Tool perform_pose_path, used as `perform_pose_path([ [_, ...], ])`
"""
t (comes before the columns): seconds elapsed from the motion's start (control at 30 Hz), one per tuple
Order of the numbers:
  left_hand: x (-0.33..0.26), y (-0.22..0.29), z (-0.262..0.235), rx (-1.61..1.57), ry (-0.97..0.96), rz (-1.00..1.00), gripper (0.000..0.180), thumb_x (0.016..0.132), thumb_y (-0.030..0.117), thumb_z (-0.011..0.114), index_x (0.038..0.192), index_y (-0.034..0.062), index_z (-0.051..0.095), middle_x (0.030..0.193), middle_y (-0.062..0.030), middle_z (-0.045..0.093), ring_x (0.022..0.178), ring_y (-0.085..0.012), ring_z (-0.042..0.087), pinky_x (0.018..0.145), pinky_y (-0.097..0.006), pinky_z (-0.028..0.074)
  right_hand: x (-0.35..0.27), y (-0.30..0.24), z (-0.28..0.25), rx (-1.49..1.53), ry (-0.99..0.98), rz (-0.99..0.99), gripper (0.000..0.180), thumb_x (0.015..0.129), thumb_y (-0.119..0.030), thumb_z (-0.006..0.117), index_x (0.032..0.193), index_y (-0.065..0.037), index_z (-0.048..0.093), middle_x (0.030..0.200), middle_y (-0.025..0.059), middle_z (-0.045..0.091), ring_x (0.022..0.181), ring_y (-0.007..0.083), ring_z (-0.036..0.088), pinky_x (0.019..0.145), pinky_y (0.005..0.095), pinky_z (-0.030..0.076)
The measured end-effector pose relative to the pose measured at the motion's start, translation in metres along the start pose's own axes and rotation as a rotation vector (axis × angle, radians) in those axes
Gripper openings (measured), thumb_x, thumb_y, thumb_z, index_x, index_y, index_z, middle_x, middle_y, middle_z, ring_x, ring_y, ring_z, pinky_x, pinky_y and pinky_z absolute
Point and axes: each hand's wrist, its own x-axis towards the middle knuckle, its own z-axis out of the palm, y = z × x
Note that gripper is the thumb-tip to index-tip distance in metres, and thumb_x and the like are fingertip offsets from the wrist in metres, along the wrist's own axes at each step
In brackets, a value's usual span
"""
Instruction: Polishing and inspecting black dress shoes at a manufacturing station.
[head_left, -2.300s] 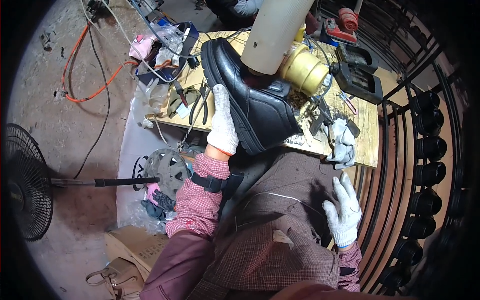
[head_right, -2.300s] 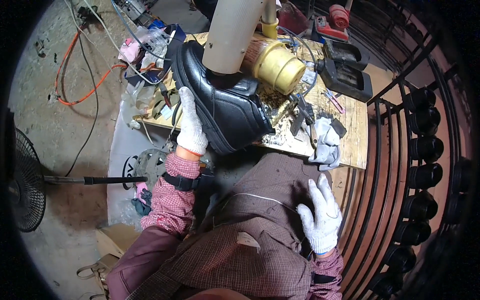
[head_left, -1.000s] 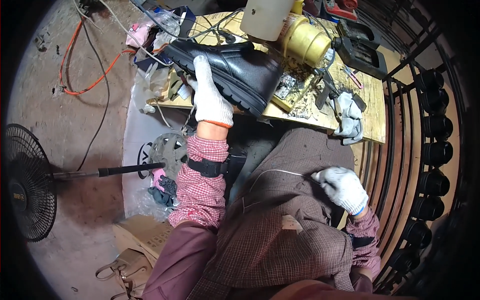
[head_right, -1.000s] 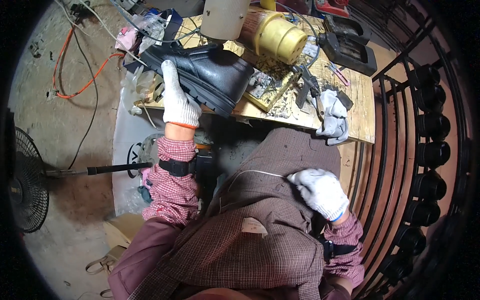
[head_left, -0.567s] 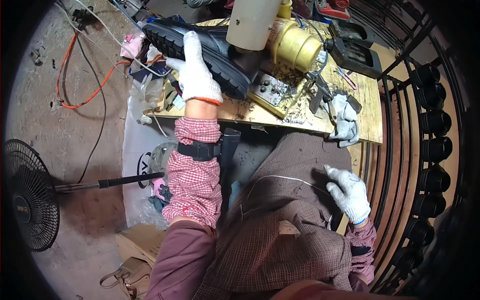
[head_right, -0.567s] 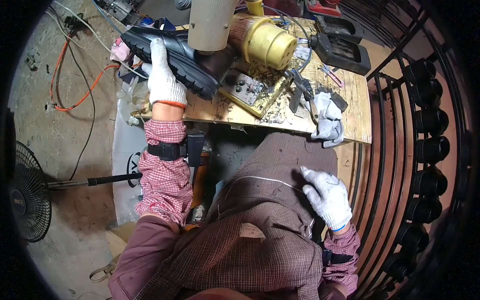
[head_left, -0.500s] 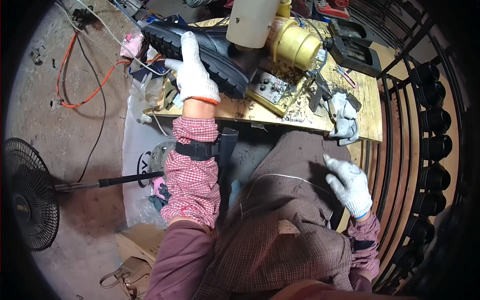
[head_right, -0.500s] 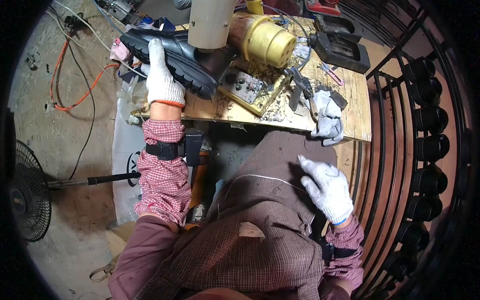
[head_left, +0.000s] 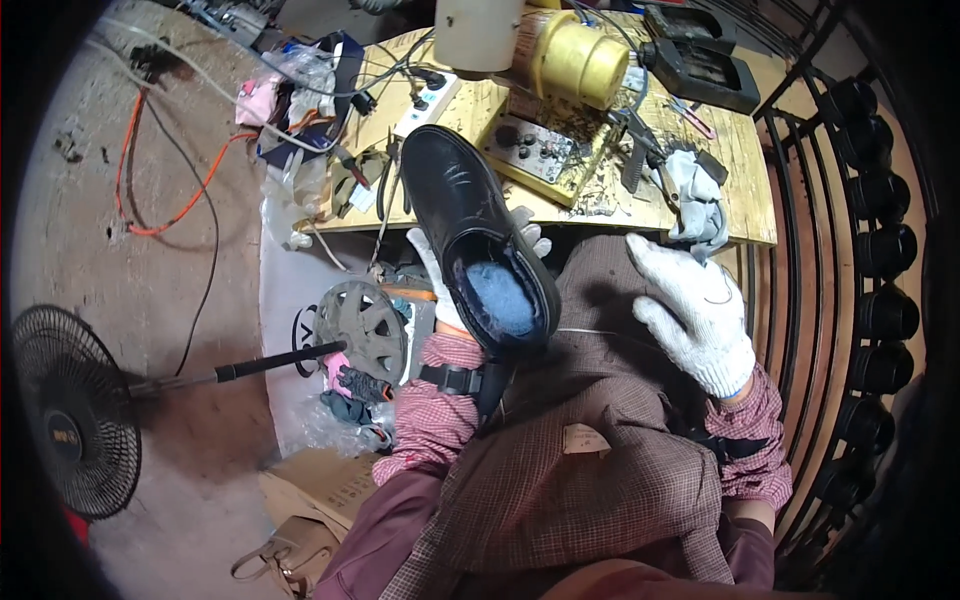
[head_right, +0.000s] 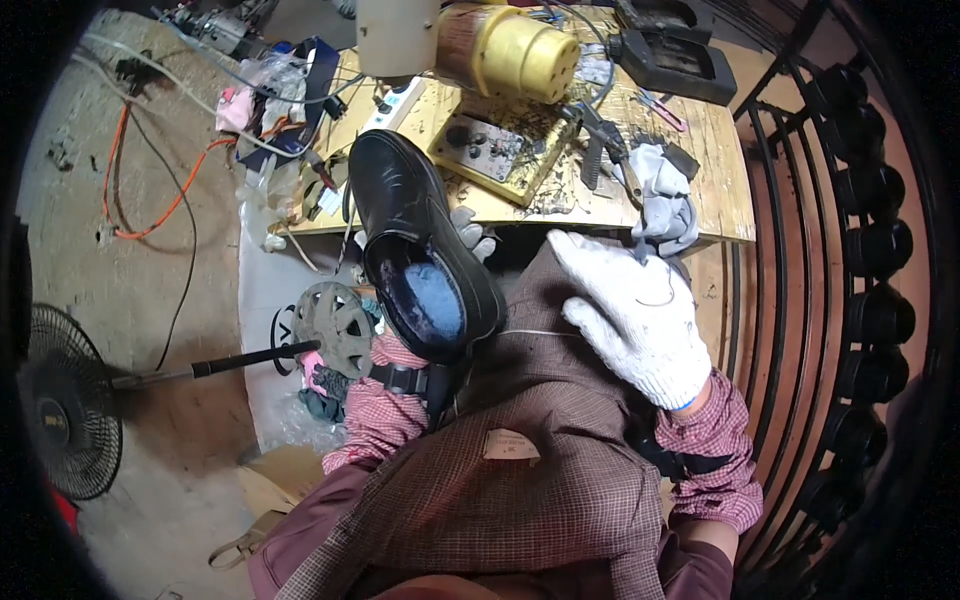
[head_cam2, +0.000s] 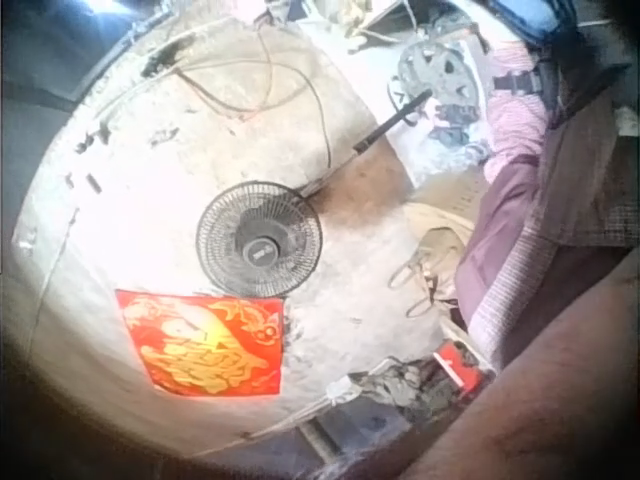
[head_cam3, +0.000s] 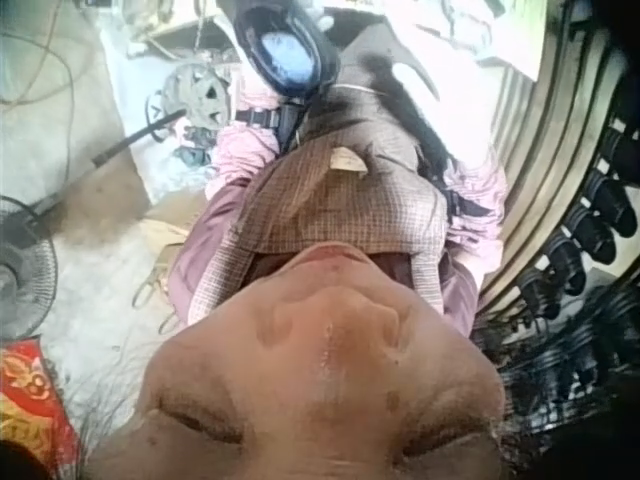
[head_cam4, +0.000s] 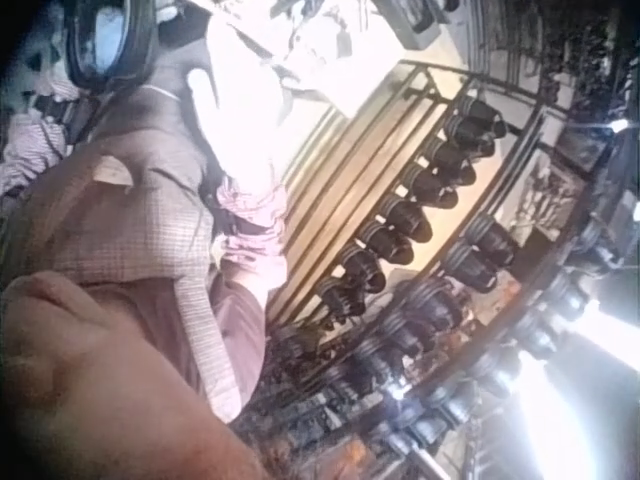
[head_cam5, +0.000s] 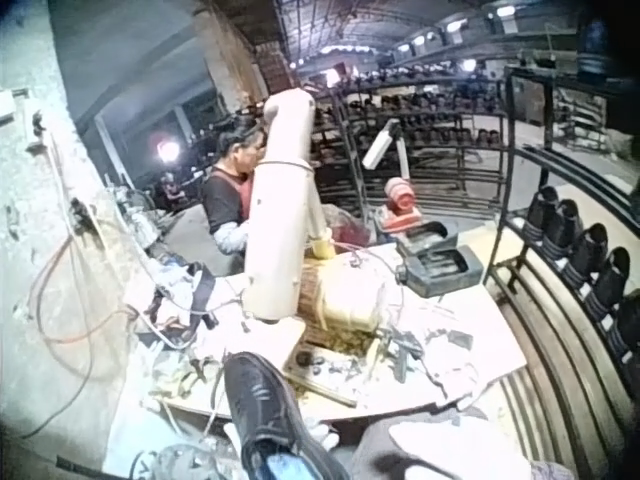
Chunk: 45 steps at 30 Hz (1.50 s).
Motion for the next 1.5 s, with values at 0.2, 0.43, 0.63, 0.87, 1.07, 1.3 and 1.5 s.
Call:
perform_pose_path([
  [0.2,0.05,-0.008,-0.008,-0.139,0.122,0.044,0.066,0.114,0.044,0.041,0.163,0.001,0.035,0.158,-0.0216,0.049,0.141,-0.0385,0.056,0.126,-0.053,0.04,-0.062,0.015,-0.007,-0.056,0.019,0.247,0.046,0.096,-0.021,0.076,0.138,-0.004,0.07,0.134,0.0126,0.074,0.114,0.0281,0.073,0.095,0.0382,0.054],
  [0.43,0.101,0.021,-0.081,-0.523,-0.17,0.046,0.074,0.101,0.056,0.066,0.157,0.0103,0.053,0.154,-0.0075,0.061,0.144,-0.0266,0.054,0.128,-0.051,0.035,-0.115,0.03,0.007,0.003,0.078,0.478,0.049,0.095,-0.019,0.076,0.142,-0.006,0.069,0.113,0.0171,0.076,0.104,0.0335,0.074,0.094,0.0418,0.057],
  [0.63,0.109,0.03,-0.071,-0.032,0.399,0.257,0.105,0.09,0.094,0.04,0.163,0.0185,0.045,0.16,-0.0145,0.051,0.144,-0.0423,0.049,0.123,-0.062,0.037,-0.08,0.068,0.002,-0.019,0.039,0.404,0.053,0.09,-0.005,0.077,0.142,-0.001,0.067,0.127,0.0177,0.075,0.117,0.0332,0.071,0.103,0.0418,0.056],
  [0.87,0.091,0.035,-0.016,0.152,0.583,0.521,0.095,0.097,0.087,0.035,0.162,0.0177,0.048,0.162,-0.0115,0.051,0.144,-0.0355,0.05,0.124,-0.052,0.039,-0.003,0.15,0.007,0.05,0.266,0.387,0.049,0.097,-0.006,0.069,0.145,-0.006,0.065,0.124,0.0172,0.076,0.112,0.0297,0.074,0.095,0.037,0.058],
  [1.07,0.05,0.021,0.007,0.13,0.599,0.436,0.105,0.095,0.091,0.031,0.168,0.0157,0.036,0.173,-0.0117,0.036,0.154,-0.0396,0.038,0.131,-0.058,0.025,0.005,0.19,0.014,-0.2,0.402,0.445,0.048,0.099,-0.022,0.071,0.145,-0.01,0.066,0.13,0.0177,0.074,0.119,0.0339,0.072,0.102,0.0396,0.056],
  [1.3,0.01,-0.012,-0.014,0.055,0.614,0.268,0.099,0.098,0.087,0.037,0.163,0.0133,0.043,0.164,-0.0128,0.046,0.146,-0.0364,0.047,0.126,-0.056,0.034,0.045,0.176,0.031,-0.283,0.144,0.369,0.053,0.1,-0.032,0.067,0.149,-0.012,0.061,0.124,0.0165,0.075,0.109,0.0357,0.071,0.097,0.0447,0.056],
  [1.5,-0.003,-0.052,-0.035,-0.09,0.248,-0.167,0.062,0.106,0.052,0.057,0.141,0.0016,0.052,0.126,-0.0139,0.062,0.117,-0.0322,0.061,0.106,-0.047,0.049,0.072,0.178,0.083,-0.582,-0.035,0.394,0.047,0.104,-0.017,0.051,0.15,-0.005,0.053,0.113,0.0251,0.073,0.098,0.041,0.075,0.087,0.0519,0.059],
])
